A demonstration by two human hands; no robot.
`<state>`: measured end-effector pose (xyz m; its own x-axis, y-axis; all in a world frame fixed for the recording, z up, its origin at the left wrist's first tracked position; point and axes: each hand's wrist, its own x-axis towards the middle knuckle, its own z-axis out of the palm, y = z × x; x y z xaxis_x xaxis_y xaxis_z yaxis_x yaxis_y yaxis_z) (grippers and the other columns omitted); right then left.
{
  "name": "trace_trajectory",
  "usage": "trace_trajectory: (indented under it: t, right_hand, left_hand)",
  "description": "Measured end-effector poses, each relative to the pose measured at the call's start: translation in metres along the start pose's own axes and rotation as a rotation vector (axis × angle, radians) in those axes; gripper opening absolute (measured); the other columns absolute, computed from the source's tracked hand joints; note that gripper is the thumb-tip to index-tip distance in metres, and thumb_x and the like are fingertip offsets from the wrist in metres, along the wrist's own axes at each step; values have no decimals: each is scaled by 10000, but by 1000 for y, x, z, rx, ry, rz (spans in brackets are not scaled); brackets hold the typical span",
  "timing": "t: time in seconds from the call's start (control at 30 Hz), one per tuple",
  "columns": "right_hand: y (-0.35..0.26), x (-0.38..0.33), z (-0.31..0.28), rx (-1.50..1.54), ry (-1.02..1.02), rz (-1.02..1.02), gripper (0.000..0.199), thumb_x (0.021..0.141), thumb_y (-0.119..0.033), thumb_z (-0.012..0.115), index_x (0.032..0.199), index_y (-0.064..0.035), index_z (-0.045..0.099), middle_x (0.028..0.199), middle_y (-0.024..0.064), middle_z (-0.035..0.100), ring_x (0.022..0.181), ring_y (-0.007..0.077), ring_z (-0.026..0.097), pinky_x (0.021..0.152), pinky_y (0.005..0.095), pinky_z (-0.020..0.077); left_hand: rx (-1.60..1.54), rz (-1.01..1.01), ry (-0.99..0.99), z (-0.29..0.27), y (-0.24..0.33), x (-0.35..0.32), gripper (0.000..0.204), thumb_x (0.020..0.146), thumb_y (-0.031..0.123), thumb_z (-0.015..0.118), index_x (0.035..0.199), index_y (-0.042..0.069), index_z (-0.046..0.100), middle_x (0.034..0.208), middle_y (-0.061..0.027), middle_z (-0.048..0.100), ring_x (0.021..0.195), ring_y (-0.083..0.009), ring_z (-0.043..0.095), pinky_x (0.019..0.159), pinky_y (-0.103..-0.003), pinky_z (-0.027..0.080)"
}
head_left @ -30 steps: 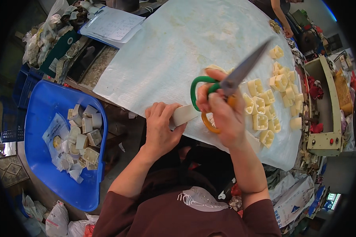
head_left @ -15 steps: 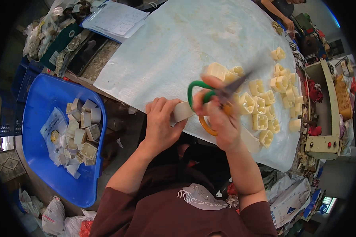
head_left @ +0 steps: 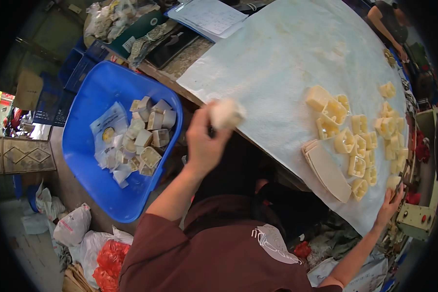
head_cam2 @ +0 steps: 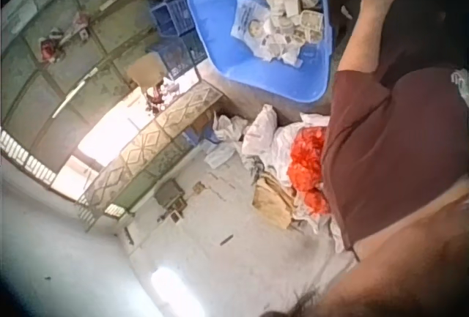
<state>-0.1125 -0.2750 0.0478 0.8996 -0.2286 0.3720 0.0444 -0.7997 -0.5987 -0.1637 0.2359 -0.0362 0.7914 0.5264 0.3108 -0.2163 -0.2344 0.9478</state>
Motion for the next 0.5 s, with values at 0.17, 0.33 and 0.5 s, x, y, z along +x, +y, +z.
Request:
trace_trajectory:
  t: [0.17, 0.33, 0.5]
  right_hand:
    - [172, -14, -76, -493, 55, 350, 523, 885, -241, 588, 1354, -111, 399, 1282, 174, 476, 1134, 314, 488, 942, 385, 393]
    - [280, -18, -134, -829, -60, 57, 551, 807, -209, 633, 1316, -105, 449, 1132, 191, 575, 1091, 344, 511, 899, 423, 415]
    - [186, -15, -90, -1202, -49, 479, 635, 832, -529, 529, 1357, -195, 406, 1171, 166, 564, 1071, 368, 526, 892, 497, 402]
  left_hand:
    - [760, 51, 428, -127, -51, -5, 421, 894, 94, 521, 1289, 2, 410, 1231, -137, 491, 1101, -240, 514, 929, -316, 419]
    - [238, -486, 822, -263, -132, -53, 382, 866, 113, 543, 1223, 35, 433, 1098, -168, 530, 992, -263, 553, 848, -415, 469]
    - [-52, -1099, 699, -314, -159, -91, 439, 886, 300, 489, 1285, 122, 450, 1167, -88, 558, 1043, -262, 553, 780, -391, 485]
